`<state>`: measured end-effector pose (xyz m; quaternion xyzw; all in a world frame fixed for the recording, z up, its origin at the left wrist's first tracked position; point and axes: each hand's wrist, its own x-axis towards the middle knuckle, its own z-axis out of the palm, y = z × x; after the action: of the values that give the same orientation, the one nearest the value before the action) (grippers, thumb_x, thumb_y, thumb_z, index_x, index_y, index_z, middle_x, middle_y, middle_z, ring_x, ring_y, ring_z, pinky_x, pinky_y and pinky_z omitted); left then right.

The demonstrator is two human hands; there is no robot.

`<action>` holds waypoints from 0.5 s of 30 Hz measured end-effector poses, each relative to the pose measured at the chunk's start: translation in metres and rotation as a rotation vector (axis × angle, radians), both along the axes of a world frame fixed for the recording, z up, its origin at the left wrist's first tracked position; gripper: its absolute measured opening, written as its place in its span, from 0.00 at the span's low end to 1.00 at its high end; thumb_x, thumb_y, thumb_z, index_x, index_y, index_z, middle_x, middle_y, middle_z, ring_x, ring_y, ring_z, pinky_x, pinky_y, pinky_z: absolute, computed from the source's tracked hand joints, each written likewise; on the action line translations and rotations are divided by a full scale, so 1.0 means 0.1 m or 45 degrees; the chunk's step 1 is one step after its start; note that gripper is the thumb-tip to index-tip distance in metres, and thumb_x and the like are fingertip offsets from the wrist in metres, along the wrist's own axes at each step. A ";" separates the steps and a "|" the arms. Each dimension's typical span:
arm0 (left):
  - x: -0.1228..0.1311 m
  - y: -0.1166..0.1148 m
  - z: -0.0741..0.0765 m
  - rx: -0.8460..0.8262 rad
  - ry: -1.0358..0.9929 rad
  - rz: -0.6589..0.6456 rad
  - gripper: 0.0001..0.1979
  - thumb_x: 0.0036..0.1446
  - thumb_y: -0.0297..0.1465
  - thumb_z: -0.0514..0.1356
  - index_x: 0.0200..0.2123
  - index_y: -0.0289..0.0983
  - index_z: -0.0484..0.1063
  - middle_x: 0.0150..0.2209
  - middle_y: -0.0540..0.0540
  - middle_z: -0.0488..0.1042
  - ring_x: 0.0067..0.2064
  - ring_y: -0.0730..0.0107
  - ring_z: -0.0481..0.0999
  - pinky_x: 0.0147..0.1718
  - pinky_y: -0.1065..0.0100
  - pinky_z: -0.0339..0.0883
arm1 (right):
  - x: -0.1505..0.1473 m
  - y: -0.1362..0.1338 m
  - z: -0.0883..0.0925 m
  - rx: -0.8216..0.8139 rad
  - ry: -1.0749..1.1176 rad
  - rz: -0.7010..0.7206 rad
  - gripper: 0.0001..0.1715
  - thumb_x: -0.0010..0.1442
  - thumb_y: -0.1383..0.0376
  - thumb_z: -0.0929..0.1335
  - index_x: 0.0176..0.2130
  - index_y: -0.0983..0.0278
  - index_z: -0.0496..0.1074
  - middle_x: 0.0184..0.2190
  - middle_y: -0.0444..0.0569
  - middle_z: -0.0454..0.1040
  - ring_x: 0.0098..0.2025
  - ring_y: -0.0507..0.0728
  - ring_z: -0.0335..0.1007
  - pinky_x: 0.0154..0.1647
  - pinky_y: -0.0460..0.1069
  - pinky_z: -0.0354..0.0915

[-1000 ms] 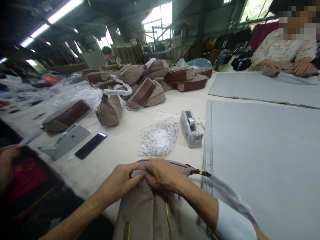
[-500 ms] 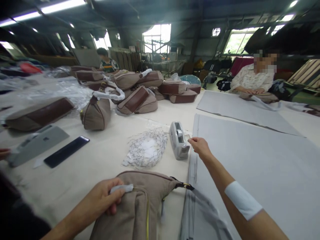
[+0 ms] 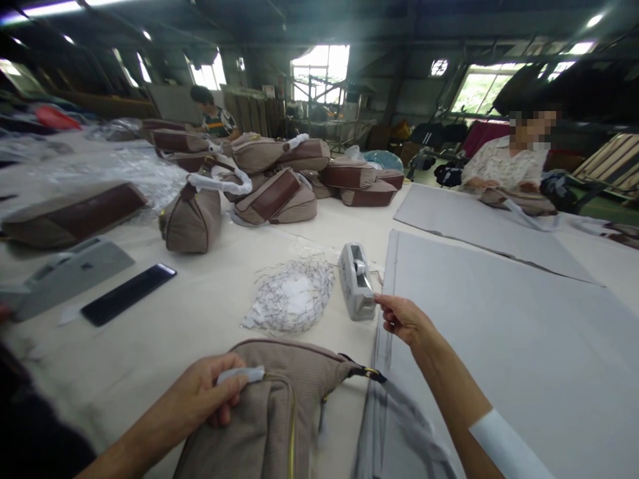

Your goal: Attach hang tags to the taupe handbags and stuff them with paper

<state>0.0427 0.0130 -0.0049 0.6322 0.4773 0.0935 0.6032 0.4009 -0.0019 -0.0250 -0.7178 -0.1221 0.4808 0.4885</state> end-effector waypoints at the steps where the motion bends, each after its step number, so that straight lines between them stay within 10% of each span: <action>1: 0.00 -0.01 0.01 0.022 0.003 0.000 0.14 0.53 0.40 0.54 0.25 0.36 0.62 0.18 0.55 0.65 0.19 0.77 0.67 0.19 0.76 0.57 | -0.05 -0.04 -0.10 -0.023 0.009 -0.029 0.12 0.51 0.67 0.69 0.23 0.65 0.61 0.15 0.35 0.56 0.14 0.43 0.46 0.14 0.41 0.50; 7: -0.08 -0.15 0.07 0.506 0.129 -0.043 0.12 0.59 0.36 0.51 0.27 0.37 0.66 0.19 0.54 0.68 0.22 0.74 0.70 0.25 0.74 0.61 | -0.28 -0.18 -0.44 -0.119 -0.038 -0.089 0.13 0.49 0.69 0.70 0.23 0.64 0.60 0.14 0.36 0.58 0.15 0.44 0.49 0.13 0.40 0.46; 11: -0.10 -0.21 -0.01 1.310 0.146 -0.187 0.08 0.60 0.27 0.49 0.32 0.37 0.68 0.26 0.49 0.72 0.27 0.71 0.73 0.26 0.72 0.64 | -0.43 -0.17 0.04 -0.022 0.033 0.131 0.12 0.47 0.63 0.73 0.29 0.65 0.67 0.26 0.42 0.71 0.22 0.45 0.62 0.18 0.39 0.55; 15: -0.07 -0.26 -0.12 1.920 0.202 -0.262 0.08 0.59 0.21 0.50 0.37 0.34 0.67 0.25 0.48 0.70 0.25 0.69 0.71 0.23 0.70 0.65 | -0.91 0.00 0.65 -0.064 0.232 0.806 0.13 0.44 0.63 0.73 0.25 0.67 0.68 0.21 0.44 0.71 0.18 0.44 0.59 0.15 0.38 0.50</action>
<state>0.0357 -0.0128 -0.0164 0.9188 0.2648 0.2918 -0.0220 0.3103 -0.0019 0.0403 -0.6101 -0.2831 0.6738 0.3061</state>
